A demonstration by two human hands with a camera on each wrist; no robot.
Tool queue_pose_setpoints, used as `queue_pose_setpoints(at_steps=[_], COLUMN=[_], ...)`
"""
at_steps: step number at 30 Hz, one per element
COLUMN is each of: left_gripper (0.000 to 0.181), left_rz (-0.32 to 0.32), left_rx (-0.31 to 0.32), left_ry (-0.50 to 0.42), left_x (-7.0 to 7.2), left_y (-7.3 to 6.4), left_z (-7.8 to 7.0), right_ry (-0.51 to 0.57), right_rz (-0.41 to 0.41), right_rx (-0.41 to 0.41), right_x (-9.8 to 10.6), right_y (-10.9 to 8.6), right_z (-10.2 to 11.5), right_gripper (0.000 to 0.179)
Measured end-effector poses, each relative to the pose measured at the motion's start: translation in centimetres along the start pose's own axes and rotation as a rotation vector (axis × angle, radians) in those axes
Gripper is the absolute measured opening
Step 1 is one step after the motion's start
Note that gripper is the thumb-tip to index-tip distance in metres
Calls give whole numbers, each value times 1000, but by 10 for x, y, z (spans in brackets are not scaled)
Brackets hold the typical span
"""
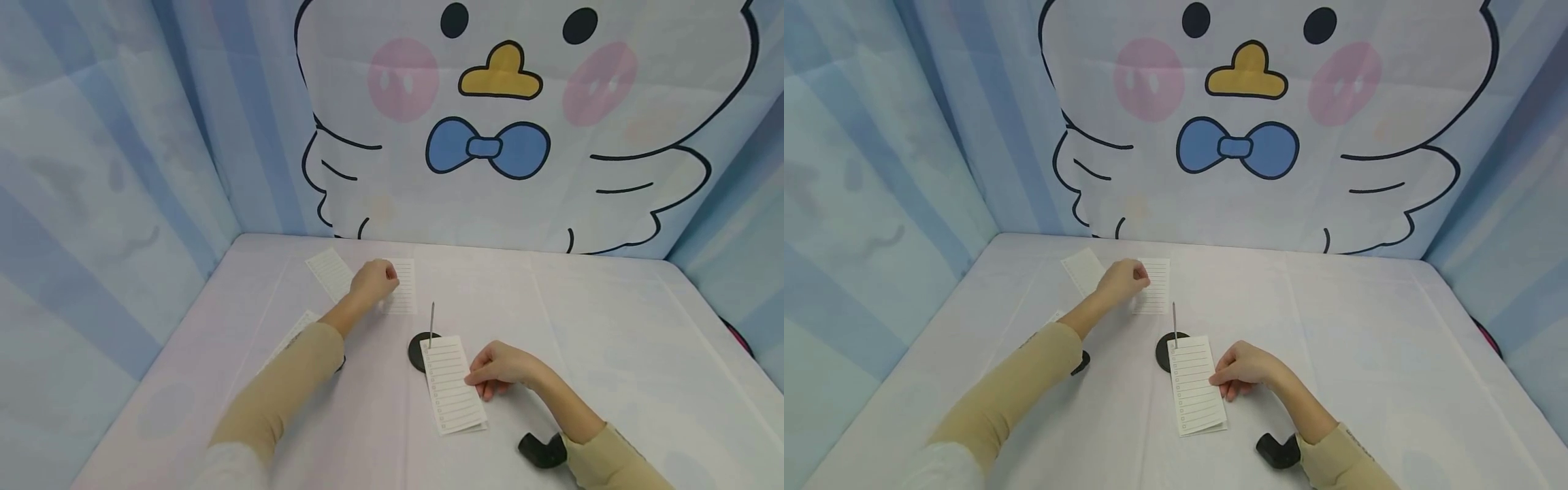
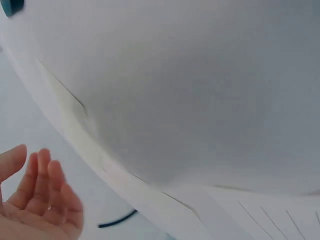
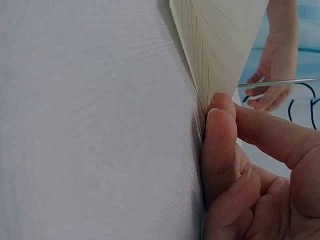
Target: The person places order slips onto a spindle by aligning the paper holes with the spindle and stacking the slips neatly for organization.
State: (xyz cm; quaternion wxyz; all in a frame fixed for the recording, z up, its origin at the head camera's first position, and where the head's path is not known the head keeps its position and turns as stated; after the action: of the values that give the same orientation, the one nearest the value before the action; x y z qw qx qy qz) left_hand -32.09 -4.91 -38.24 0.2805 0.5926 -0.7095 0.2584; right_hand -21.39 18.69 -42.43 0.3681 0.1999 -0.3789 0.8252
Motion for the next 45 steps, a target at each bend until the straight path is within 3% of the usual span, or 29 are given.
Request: queue_pose_setpoints(at_steps=[6, 13, 22, 28, 34, 45], left_gripper=[23, 45, 46, 47, 45, 45], left_rz=[-49, -8, 58, 46, 23, 51], left_rx=[-52, -10, -2, -18, -8, 25], left_ry=[261, 441, 494, 540, 612, 635], left_x=[6, 5, -3, -12, -10, -16], left_y=[23, 41, 45, 39, 30, 39], left_z=[12, 26, 23, 16, 9, 18], right_ry=[-9, 2, 8, 16, 17, 4], right_rz=[-12, -3, 7, 12, 14, 9], right_rx=[-25, -25, -11, -7, 6, -8], right_x=[0, 0, 2, 2, 2, 1], right_y=[0, 0, -1, -1, -1, 0], right_z=[0, 0, 1, 0, 1, 0], right_gripper=[18, 18, 18, 18, 19, 19])
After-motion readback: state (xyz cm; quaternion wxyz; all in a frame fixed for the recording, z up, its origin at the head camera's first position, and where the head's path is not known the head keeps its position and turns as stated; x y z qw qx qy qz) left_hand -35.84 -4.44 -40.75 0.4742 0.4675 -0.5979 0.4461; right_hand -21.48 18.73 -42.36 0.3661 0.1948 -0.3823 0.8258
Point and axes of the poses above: each hand's wrist, its own y-axis towards the middle knuckle, its own x-axis out of the back of the hand, z = x × y, the point moved 3 cm from there along y, towards the middle knuckle, and after that the axes turned 13 degrees about -y, right-handed, at the moved point
